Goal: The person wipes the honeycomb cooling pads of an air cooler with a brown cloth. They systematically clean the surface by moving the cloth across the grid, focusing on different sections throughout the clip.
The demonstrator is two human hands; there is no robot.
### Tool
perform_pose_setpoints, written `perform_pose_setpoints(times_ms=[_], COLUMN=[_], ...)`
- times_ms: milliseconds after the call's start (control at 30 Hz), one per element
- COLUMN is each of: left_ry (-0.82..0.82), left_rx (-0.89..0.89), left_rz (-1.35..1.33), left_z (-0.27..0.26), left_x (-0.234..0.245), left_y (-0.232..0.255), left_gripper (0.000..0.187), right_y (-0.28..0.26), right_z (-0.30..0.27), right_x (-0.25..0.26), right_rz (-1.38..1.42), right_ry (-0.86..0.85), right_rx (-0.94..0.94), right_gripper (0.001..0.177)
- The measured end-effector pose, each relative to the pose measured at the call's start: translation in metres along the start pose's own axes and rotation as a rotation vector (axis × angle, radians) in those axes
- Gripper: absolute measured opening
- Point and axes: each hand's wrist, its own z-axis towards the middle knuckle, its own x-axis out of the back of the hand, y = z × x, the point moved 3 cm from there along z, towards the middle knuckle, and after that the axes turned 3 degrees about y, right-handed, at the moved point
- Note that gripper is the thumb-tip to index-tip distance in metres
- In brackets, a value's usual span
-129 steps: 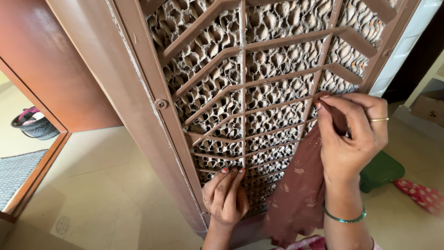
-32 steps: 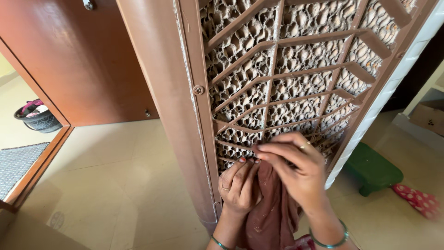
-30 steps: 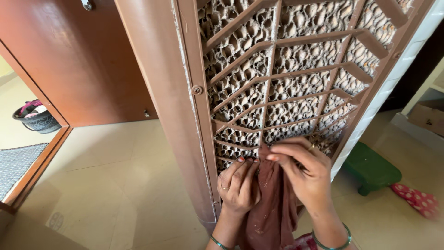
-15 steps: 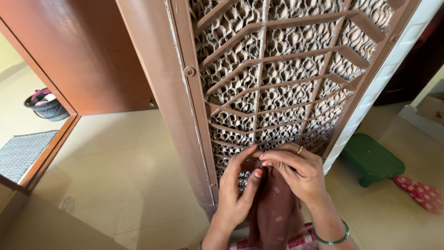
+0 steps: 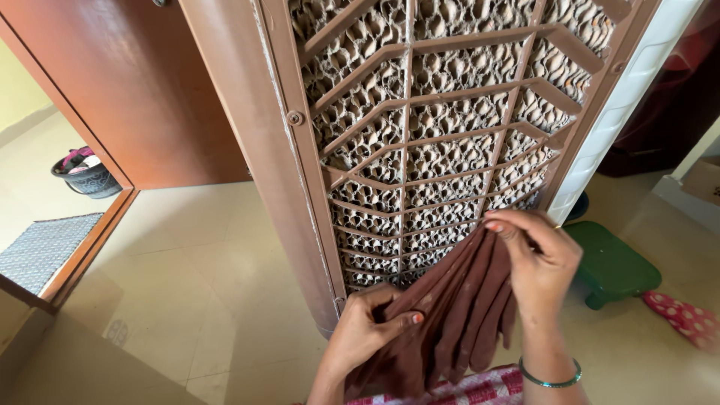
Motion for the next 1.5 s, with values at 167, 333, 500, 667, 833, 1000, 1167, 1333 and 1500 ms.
perform_pose_setpoints(times_ms=[167, 333, 500, 667, 833, 1000, 1167, 1333, 1500], left_ry=[0.208, 0.533, 0.664, 0.584, 0.544, 0.586, 0.584, 0.431, 0.311], left_rx=[-0.122, -0.342, -0.439, -0.469, -0.528, -0.522, -0.369, -0.225, -0.218], left_rz=[0.097, 0.223, 0.267, 0.235, 0.256, 0.202, 0.081, -0.107, -0.197], left_z=[-0.002, -0.007, -0.009, 0.003, 0.007, 0.004, 0.006, 0.003, -0.005], left_x=[0.011, 0.015, 0.007, -0.016, -0.028, -0.027, -0.023, -0.019, -0.019], left_y=[-0.003, 0.013, 0.038, 0.059, 0.067, 0.068, 0.061, 0.046, 0.026], left_gripper=[0.022, 0.017, 0.011, 0.019, 0.015, 0.013, 0.016, 0.022, 0.025], right_y=[0.013, 0.024, 0.025, 0.015, 0.000, -0.009, 0.019, 0.034, 0.029], right_z=[-0.005, -0.011, -0.026, -0.068, -0.110, -0.137, -0.132, -0.125, -0.112], right_x=[0.016, 0.037, 0.043, 0.028, -0.003, -0.032, -0.022, -0.005, -0.004], right_rz=[-0.050, -0.078, -0.313, -0.074, -0.152, -0.174, -0.212, 0.109, 0.550], right_ry=[0.060, -0.066, -0.265, -0.280, -0.357, -0.245, -0.158, -0.187, -0.025], right_rx=[-0.062, -0.130, -0.064, -0.157, -0.093, 0.155, 0.175, 0.102, -0.300], right_gripper=[0.011, 0.012, 0.018, 0.016, 0.035, 0.073, 0.035, 0.029, 0.021])
